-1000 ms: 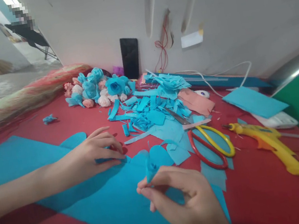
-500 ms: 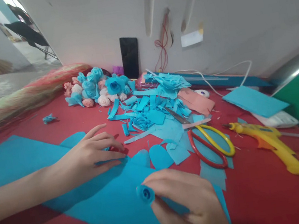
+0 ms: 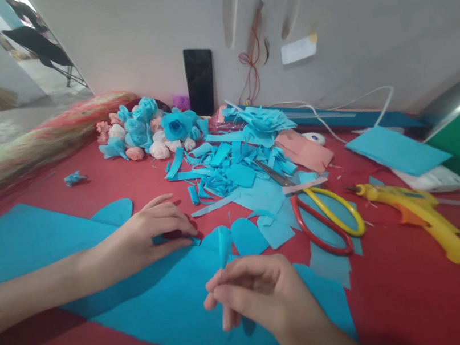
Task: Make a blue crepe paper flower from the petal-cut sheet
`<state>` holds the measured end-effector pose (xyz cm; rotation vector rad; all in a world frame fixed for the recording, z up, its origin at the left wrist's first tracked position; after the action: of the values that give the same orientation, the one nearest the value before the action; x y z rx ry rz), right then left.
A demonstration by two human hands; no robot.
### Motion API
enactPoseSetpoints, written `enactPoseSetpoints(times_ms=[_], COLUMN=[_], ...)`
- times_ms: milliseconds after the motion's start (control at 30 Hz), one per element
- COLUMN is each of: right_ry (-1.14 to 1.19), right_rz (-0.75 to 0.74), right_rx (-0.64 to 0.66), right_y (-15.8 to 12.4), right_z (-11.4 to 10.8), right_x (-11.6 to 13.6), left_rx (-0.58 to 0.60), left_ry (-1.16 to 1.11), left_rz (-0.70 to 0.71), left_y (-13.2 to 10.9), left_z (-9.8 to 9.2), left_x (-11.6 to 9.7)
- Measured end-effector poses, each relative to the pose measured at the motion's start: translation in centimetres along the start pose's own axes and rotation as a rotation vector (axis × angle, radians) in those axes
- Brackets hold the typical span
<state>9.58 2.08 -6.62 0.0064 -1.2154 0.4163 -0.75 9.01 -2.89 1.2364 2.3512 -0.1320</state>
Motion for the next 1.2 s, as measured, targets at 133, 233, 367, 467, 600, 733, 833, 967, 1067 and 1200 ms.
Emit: enactPoseSetpoints(times_ms=[133,233,367,467,600,733,833,967,1067,1200], right_ry=[0.005,0.008,0.025,0.029,0.030,0.037,0.039,0.037,0.039,0.033], right_rz=[0.020,0.026,0.037,0.049,0.060,0.056,0.062,0.068,0.065,0.056], right_rx=[0.016,0.027,0.018,0.000,-0.010,-0.005,-0.017,-0.013,0.004,-0.011], right_y=[0.1,0.0,0.0,0.1,0.2,0.3,0.6,0.5,0.2,0.1], right_z=[0.1,0.1,-0.1,-0.3,-0.5,-0.4,-0.4,-0.2,-0.2,-0.4], right_x=[0.0,-0.2,-0.6,-0.8,-0.9,-0.9,-0.8,-0.7,-0.7,-0.7], left_rx=[-0.015,-0.035,-0.069,-0.080,-0.094,-0.099,-0.098,-0.100,-0.093,-0.076], left_ry=[-0.010,0.010,0.050,0.066,0.062,0.008,-0.033,-0.088,-0.123,-0.130], left_rz=[0.004,0.026,0.051,0.070,0.081,0.007,-0.044,-0.086,-0.096,-0.066], left_y=[0.2,0.1,0.0,-0.1,-0.1,0.0,0.1,0.1,0.2,0.2], left_z=[0.0,-0.2,-0.6,-0.8,-1.0,-0.9,-0.9,-1.2,-1.3,-1.0], left_x=[0.1,-0.2,-0.5,-0.5,-0.5,0.0,0.4,0.4,0.3,0.1])
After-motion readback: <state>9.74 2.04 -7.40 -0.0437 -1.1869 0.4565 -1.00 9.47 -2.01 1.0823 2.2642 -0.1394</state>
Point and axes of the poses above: each hand's wrist, its own y-axis towards the middle knuckle, its own z-axis out of the palm, x = y × z, the point moved 9 cm from there along y, towards the middle knuckle, and after that the axes turned 1 degree about x, right-handed, at the moved point
